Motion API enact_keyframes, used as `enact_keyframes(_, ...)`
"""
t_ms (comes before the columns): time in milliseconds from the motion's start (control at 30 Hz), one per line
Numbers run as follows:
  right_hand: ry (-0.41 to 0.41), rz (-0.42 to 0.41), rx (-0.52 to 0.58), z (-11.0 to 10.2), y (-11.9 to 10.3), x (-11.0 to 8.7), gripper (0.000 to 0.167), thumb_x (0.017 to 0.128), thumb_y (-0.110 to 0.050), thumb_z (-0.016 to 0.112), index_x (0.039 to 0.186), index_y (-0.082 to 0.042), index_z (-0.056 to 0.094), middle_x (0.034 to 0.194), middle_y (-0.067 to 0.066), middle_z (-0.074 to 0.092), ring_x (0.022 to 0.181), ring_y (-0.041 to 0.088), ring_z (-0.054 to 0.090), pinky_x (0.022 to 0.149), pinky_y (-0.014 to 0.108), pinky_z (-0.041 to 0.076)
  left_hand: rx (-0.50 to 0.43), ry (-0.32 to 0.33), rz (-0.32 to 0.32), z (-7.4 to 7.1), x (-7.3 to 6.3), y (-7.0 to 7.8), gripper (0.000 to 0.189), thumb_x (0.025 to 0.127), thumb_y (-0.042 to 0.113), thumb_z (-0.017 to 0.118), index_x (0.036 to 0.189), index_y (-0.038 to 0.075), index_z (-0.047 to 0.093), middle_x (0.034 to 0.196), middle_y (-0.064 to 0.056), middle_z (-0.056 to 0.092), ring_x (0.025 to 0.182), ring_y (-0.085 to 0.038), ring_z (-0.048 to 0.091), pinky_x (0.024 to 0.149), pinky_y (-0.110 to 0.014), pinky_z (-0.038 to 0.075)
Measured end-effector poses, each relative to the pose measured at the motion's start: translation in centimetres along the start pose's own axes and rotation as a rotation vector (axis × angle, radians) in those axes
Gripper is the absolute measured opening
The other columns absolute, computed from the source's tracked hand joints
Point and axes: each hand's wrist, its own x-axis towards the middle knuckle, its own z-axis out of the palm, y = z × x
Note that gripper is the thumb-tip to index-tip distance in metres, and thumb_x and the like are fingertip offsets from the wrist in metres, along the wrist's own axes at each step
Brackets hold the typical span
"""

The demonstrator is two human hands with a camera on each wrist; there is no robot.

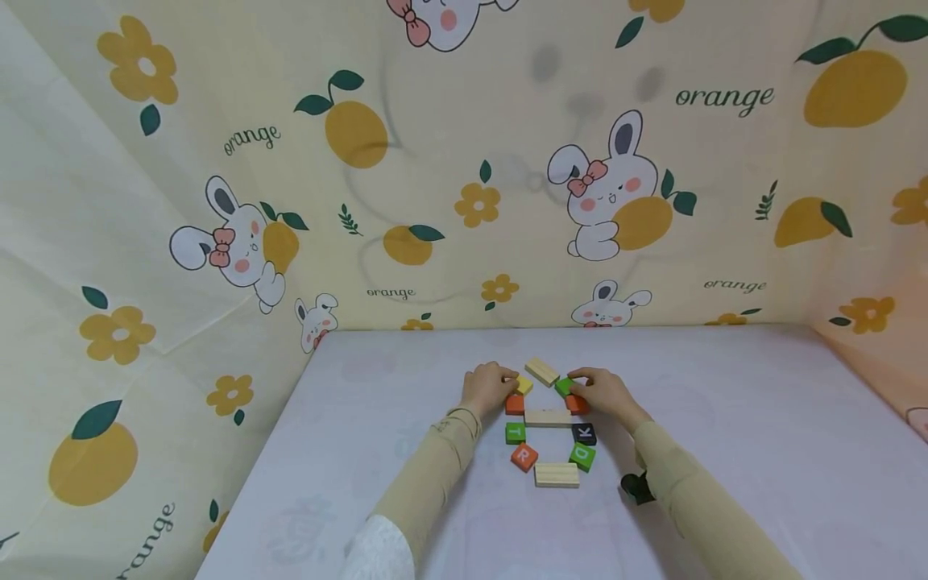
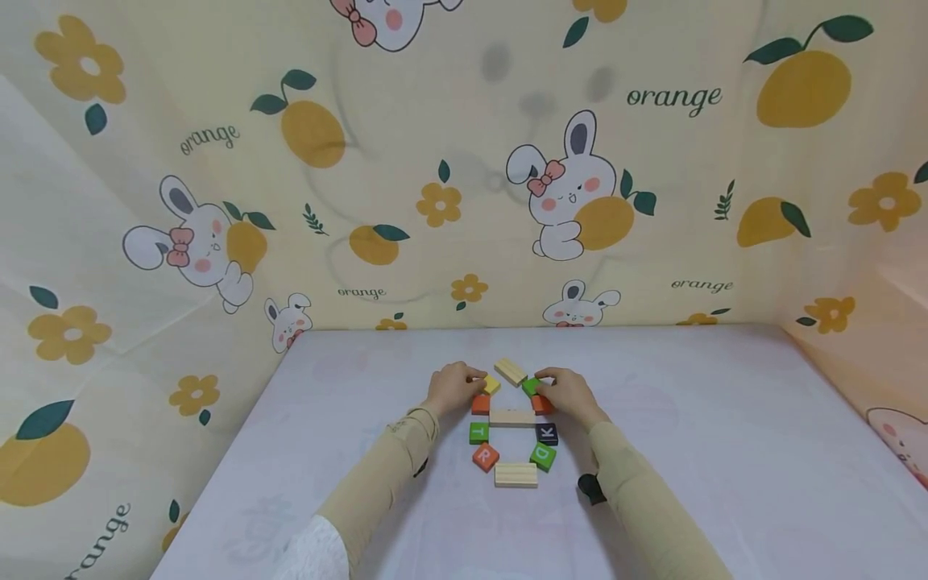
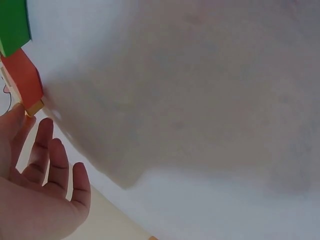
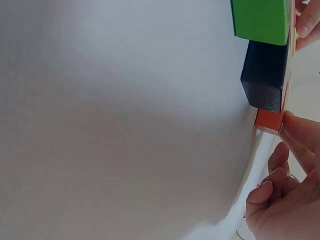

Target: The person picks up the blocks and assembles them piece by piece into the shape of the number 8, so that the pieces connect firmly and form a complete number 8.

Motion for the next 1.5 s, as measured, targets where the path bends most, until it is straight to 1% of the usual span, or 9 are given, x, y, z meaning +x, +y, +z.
enact_keyframes(167,-0.002,-0.008,0.001,-0.1,-0.2,0.0,0.038,0.092,-0.023,0.053,0.125,-0.004,0.056,0.115,0.024,0.059,0.086,0.026,0.052,0.068,0.029,0.042,0.016,-0.006,-0.002,-0.2,-0.1,0.1,0.024,0.090,0.035,0.059,0.111,0.029,0.069,0.101,0.002,0.067,0.092,-0.015,0.060,0.074,-0.032,0.040)
enact_keyframes(367,-0.011,-0.026,-0.006,-0.3,-0.4,-0.2,0.039,0.092,-0.021,0.054,0.126,-0.003,0.056,0.115,0.025,0.058,0.086,0.027,0.050,0.068,0.030,0.042,-0.003,-0.014,-0.001,-0.2,-0.2,0.2,0.023,0.090,0.033,0.059,0.110,0.028,0.069,0.108,0.002,0.068,0.099,-0.017,0.062,0.078,-0.035,0.042)
enact_keyframes(567,-0.021,-0.013,-0.002,-0.5,-0.2,-0.4,0.040,0.092,-0.023,0.054,0.127,-0.004,0.055,0.113,0.024,0.058,0.086,0.026,0.049,0.065,0.027,0.038,-0.033,-0.030,-0.016,0.0,-0.1,0.3,0.024,0.091,0.033,0.058,0.111,0.026,0.069,0.115,0.003,0.068,0.109,-0.018,0.060,0.085,-0.038,0.043)
enact_keyframes(733,-0.011,-0.035,-0.001,-0.6,0.0,-0.3,0.041,0.092,-0.024,0.055,0.128,-0.005,0.054,0.113,0.025,0.058,0.085,0.026,0.050,0.064,0.026,0.038,-0.042,-0.025,-0.031,-0.1,-0.1,0.3,0.025,0.091,0.034,0.058,0.111,0.024,0.069,0.114,0.002,0.068,0.109,-0.018,0.060,0.086,-0.039,0.042)
enact_keyframes(867,-0.001,-0.043,-0.002,-0.5,0.0,-0.3,0.039,0.092,-0.023,0.055,0.126,-0.004,0.056,0.110,0.025,0.058,0.084,0.025,0.050,0.063,0.026,0.037,-0.046,-0.017,-0.021,-0.2,-0.3,0.3,0.026,0.090,0.034,0.058,0.110,0.023,0.070,0.113,0.002,0.068,0.107,-0.019,0.061,0.084,-0.038,0.042)
enact_keyframes(1033,0.020,-0.035,0.017,-0.3,-0.3,-0.2,0.038,0.092,-0.024,0.056,0.125,-0.005,0.057,0.102,0.019,0.059,0.079,0.022,0.048,0.059,0.025,0.036,-0.038,-0.013,-0.013,0.0,-0.4,0.1,0.027,0.091,0.034,0.057,0.110,0.021,0.070,0.112,0.001,0.069,0.106,-0.019,0.061,0.084,-0.039,0.043)
enact_keyframes(1167,0.055,-0.058,0.013,-0.3,-1.0,0.0,0.035,0.091,-0.022,0.057,0.122,-0.004,0.059,0.094,0.015,0.058,0.074,0.020,0.046,0.057,0.026,0.037,-0.028,-0.010,-0.010,0.1,-0.5,-0.1,0.027,0.091,0.035,0.057,0.110,0.021,0.070,0.111,0.001,0.069,0.104,-0.018,0.062,0.081,-0.037,0.043)
enact_keyframes(1333,0.111,-0.108,-0.039,-0.3,-2.0,0.6,0.031,0.091,-0.020,0.057,0.117,-0.004,0.063,0.091,0.014,0.059,0.075,0.020,0.047,0.060,0.026,0.037,-0.044,0.001,-0.015,-0.2,-0.3,0.0,0.027,0.089,0.034,0.060,0.111,0.022,0.069,0.108,0.001,0.070,0.099,-0.018,0.062,0.077,-0.035,0.041)
enact_keyframes(1500,0.153,-0.145,-0.107,0.2,-3.1,1.1,0.030,0.089,-0.022,0.060,0.113,-0.004,0.066,0.077,0.011,0.056,0.068,0.019,0.045,0.056,0.026,0.033,-0.044,-0.002,-0.009,-0.4,-0.4,0.1,0.025,0.088,0.033,0.061,0.109,0.024,0.070,0.106,0.001,0.070,0.098,-0.018,0.062,0.076,-0.035,0.040)
